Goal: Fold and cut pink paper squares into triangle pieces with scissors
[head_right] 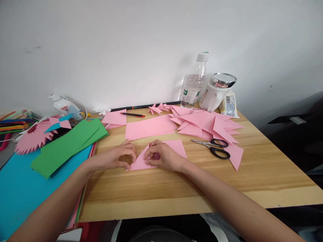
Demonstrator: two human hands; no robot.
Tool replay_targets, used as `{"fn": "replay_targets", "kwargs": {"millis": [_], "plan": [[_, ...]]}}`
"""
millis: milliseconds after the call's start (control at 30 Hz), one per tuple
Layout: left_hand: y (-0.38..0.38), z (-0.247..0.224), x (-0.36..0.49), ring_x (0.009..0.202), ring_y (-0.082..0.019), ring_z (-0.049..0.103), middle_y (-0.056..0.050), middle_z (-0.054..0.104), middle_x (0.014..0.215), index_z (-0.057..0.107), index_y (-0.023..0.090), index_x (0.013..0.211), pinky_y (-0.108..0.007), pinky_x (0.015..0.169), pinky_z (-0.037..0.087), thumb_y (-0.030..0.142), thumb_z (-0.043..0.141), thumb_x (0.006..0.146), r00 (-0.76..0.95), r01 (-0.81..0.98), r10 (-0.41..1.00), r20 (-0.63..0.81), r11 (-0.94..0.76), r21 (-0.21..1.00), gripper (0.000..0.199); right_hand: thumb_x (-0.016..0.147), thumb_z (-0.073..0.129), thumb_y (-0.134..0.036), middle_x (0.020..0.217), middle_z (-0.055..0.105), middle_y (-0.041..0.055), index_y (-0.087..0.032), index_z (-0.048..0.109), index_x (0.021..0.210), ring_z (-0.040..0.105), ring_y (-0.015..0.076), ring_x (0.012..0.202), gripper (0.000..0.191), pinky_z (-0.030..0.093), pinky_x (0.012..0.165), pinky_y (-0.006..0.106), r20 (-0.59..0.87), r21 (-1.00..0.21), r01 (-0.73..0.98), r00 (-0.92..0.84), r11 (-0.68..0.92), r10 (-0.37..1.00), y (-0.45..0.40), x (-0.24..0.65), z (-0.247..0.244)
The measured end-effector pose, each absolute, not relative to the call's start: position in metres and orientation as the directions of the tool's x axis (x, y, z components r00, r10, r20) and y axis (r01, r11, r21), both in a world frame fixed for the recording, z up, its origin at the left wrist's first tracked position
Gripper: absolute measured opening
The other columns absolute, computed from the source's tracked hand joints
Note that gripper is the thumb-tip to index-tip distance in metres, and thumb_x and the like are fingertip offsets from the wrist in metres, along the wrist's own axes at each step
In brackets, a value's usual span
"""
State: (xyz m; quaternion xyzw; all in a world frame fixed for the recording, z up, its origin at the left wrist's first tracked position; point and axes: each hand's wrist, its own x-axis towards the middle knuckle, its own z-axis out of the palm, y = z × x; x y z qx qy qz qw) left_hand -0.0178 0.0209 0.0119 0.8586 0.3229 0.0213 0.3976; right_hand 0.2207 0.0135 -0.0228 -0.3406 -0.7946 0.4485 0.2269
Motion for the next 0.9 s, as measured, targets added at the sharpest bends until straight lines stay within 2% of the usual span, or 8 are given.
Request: {"fn": "replay_targets", "kwargs": {"millis": [367, 567, 900], "plan": [[0.0210, 0.0117, -0.0185, 0.098, -0.020, 0.043, -0.001, 0.054, 0.088, 0.059, 0.020, 0.082, -0.033, 0.094, 0.030, 0.029, 0.065, 0.081, 0.812, 0.501, 0.551, -0.193, -0.487, 0.715, 0.011, 0.077, 0.065, -0.016, 0.085, 0.056, 0.0051, -0.017, 0.068, 0.079, 0.054, 0.0177, 0.092, 0.003, 0.047, 0.072, 0.026, 0.051, -0.861, 0.347, -0.669, 0.372, 0.741, 0.0122, 0.2199, -0.0212], [0.0222, 0.0118, -0.0216, 0.101, -0.020, 0.042, -0.001, 0.054, 0.091, 0.059, 0.021, 0.087, -0.034, 0.097, 0.028, 0.029, 0.064, 0.082, 0.829, 0.491, 0.522, -0.202, -0.504, 0.710, 0.010, 0.076, 0.066, -0.017, 0.087, 0.054, 0.0056, -0.017, 0.068, 0.080, 0.054, 0.0171, 0.089, 0.004, 0.047, 0.065, 0.024, 0.045, -0.861, 0.353, -0.665, 0.366, 0.746, 0.0120, 0.2198, -0.0207], [0.0228, 0.0134, -0.0224, 0.096, -0.018, 0.043, -0.001, 0.052, 0.091, 0.061, 0.021, 0.084, -0.033, 0.098, 0.025, 0.023, 0.060, 0.085, 0.845, 0.481, 0.496, -0.200, -0.540, 0.691, 0.002, 0.076, 0.066, -0.014, 0.081, 0.057, 0.0052, -0.017, 0.067, 0.078, 0.053, 0.0191, 0.094, 0.004, 0.046, 0.074, 0.027, 0.069, -0.849, 0.351, -0.666, 0.394, 0.742, 0.0126, 0.2189, -0.0224]]}}
